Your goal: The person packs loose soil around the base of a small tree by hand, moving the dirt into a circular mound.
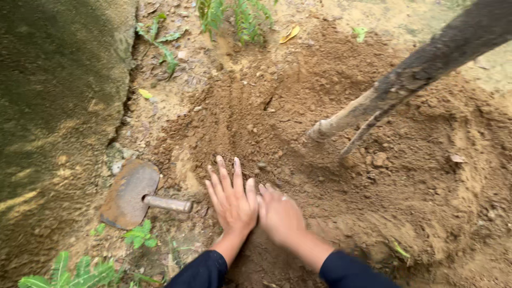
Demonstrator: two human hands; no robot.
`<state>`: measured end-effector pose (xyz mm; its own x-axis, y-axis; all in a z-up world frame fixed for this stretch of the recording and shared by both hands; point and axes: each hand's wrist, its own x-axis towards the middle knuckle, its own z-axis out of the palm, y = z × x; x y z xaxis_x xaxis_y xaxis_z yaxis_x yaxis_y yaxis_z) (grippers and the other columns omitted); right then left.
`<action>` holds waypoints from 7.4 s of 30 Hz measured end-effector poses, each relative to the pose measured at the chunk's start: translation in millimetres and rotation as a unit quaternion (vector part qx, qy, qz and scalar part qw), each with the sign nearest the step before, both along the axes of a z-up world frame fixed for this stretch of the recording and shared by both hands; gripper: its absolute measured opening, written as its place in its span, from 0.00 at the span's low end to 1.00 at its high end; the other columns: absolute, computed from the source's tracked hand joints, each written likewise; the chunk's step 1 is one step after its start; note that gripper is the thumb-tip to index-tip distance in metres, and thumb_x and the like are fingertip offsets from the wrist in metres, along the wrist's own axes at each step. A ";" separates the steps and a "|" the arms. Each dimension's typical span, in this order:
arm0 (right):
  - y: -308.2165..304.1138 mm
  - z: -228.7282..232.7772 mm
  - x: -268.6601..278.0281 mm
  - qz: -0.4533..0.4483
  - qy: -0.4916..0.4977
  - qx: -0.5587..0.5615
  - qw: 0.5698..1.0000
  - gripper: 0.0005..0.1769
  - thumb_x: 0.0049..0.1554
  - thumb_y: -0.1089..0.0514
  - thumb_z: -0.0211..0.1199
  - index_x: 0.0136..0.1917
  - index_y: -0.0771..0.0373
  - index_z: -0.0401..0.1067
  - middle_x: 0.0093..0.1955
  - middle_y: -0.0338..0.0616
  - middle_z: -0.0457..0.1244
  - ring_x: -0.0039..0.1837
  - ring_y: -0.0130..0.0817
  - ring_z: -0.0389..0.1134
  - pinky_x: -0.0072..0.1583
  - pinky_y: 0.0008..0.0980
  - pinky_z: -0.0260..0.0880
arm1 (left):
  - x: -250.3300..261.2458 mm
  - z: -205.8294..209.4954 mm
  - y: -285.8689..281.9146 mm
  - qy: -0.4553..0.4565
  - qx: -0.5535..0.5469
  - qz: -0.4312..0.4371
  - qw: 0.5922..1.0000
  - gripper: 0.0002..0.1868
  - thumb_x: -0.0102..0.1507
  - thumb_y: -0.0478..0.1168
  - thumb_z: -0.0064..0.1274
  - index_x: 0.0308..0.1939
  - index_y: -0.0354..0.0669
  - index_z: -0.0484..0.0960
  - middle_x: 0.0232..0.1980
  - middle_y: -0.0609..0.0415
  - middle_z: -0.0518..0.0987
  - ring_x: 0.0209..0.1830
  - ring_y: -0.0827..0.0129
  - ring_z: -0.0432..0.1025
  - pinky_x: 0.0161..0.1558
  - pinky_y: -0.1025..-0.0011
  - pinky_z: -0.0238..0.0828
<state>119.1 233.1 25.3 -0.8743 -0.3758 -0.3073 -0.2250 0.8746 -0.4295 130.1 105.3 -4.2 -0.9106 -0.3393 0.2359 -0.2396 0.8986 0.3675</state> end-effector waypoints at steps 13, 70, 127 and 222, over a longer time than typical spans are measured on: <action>27.3 -11.5 -14.0 0.020 0.141 -0.035 0.989 0.40 0.67 0.37 0.41 0.73 0.74 0.59 0.75 0.65 0.54 0.77 0.61 0.54 0.74 0.54 0.49 | -9.6 12.2 -4.9 0.054 -0.027 -0.082 0.995 0.28 0.68 0.54 0.40 0.71 0.53 0.69 0.82 0.34 0.43 0.80 0.30 0.32 0.71 0.30 0.21; 399.6 94.5 -45.6 -0.016 0.100 0.166 0.981 0.46 0.57 0.38 0.61 0.76 0.67 0.51 0.75 0.60 0.53 0.74 0.55 0.55 0.73 0.46 0.55 | -126.5 12.5 370.6 -0.223 0.690 -0.168 0.668 0.30 0.60 0.43 0.58 0.65 0.36 0.75 0.58 0.46 0.83 0.54 0.64 0.75 0.57 0.66 0.70; 589.0 0.4 -191.8 -0.177 -0.167 0.207 0.948 0.30 0.64 0.52 0.47 0.80 0.48 0.54 0.86 0.42 0.37 0.84 0.55 0.37 0.76 0.62 0.43 | -259.2 2.5 629.6 -0.257 -0.246 -0.440 0.825 0.24 0.67 0.45 0.41 0.56 0.30 0.81 0.70 0.15 0.62 0.74 0.26 0.56 0.73 0.39 0.44; 659.6 -47.2 -98.3 -0.445 0.322 -0.114 0.828 0.60 0.60 0.27 0.53 0.85 0.70 0.35 0.86 0.66 0.37 0.87 0.59 0.36 0.81 0.53 0.39 | -178.5 51.4 619.7 -0.227 0.174 -0.194 0.938 0.64 0.52 0.44 0.72 0.78 0.38 0.39 0.81 0.42 0.49 0.78 0.51 0.54 0.73 0.62 0.55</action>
